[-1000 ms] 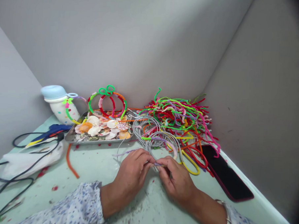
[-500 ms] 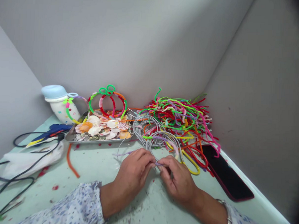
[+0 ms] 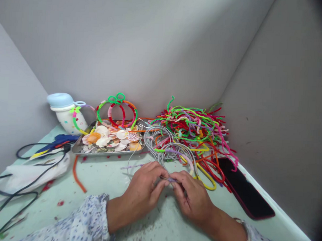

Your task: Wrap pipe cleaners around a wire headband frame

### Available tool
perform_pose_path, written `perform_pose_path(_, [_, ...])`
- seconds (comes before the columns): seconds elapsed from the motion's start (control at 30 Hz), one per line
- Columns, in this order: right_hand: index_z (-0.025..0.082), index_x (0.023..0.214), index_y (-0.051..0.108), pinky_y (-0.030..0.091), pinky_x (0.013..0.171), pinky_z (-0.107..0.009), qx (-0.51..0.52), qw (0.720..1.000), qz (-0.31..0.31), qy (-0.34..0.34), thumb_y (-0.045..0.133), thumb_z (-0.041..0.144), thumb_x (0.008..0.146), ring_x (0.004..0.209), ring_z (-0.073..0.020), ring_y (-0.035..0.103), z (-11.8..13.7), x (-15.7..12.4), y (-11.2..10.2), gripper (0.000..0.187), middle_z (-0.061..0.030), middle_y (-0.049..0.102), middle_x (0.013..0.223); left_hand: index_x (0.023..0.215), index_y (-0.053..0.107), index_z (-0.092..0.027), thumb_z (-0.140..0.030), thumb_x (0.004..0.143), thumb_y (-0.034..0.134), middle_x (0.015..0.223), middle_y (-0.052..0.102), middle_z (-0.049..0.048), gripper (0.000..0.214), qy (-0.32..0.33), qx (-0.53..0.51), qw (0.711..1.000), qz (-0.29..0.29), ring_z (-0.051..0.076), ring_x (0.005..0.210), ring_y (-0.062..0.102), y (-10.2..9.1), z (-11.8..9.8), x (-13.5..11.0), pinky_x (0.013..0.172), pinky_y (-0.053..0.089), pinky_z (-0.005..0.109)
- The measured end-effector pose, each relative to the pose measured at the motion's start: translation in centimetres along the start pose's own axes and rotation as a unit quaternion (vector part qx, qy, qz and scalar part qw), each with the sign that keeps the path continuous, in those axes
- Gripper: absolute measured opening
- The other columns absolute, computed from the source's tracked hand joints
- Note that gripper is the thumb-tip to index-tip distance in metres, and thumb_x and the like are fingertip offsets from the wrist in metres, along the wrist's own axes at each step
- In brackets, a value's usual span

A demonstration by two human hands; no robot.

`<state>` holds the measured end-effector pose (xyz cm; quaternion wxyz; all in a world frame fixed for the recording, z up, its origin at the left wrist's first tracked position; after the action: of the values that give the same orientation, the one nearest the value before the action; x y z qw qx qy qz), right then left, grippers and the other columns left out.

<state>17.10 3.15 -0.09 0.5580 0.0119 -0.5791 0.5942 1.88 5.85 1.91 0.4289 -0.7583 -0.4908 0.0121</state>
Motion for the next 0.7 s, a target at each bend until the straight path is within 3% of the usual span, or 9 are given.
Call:
perform_pose_path(0.17, [0.019,0.117,0.053,0.050,0.065,-0.027,0.027,0.999,-0.008,0.018,0.044,0.012,0.094,0.076,-0.0174,0.064,-0.5,0.3,0.1,0.025,-0.0052,0.065,0.089,0.100,0.059,-0.019,-0.013,0.084,0.058,0.098,0.060,0.0073,0.017,-0.004,0.008,0.999,-0.035,0.023,0.091,0.056,0.1,-0.2,-0.2,0.078,0.048,0.037])
perform_pose_path(0.4, [0.021,0.105,0.058,0.048,0.068,-0.029,0.096,0.989,-0.042,0.104,0.044,0.016,0.095,0.073,-0.0169,0.061,-1.4,0.4,-0.6,0.017,-0.0030,0.060,0.081,0.117,0.050,-0.021,-0.006,0.086,0.050,0.113,0.058,0.0085,0.034,0.015,0.050,0.987,-0.153,0.021,0.106,0.055,-1.0,0.5,-0.5,0.092,0.047,0.037])
perform_pose_path(0.7, [0.022,0.099,0.058,0.045,0.071,-0.032,0.147,0.980,-0.075,0.111,0.044,0.019,0.095,0.070,-0.0169,0.058,-1.6,-0.2,-1.2,0.015,-0.0006,0.058,0.076,0.134,0.042,-0.020,-0.004,0.085,0.044,0.133,0.054,0.0114,0.051,0.007,0.085,0.983,-0.160,0.024,0.126,0.048,-1.4,1.4,-0.1,0.107,0.039,0.044])
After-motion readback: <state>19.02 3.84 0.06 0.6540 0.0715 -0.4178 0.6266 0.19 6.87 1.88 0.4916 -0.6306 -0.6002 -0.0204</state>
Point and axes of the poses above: each hand's wrist, its own x-axis towards the middle knuckle, its own y-axis out of the palm, z = x × y, the point moved 4 cm from there along x, towards the middle knuckle
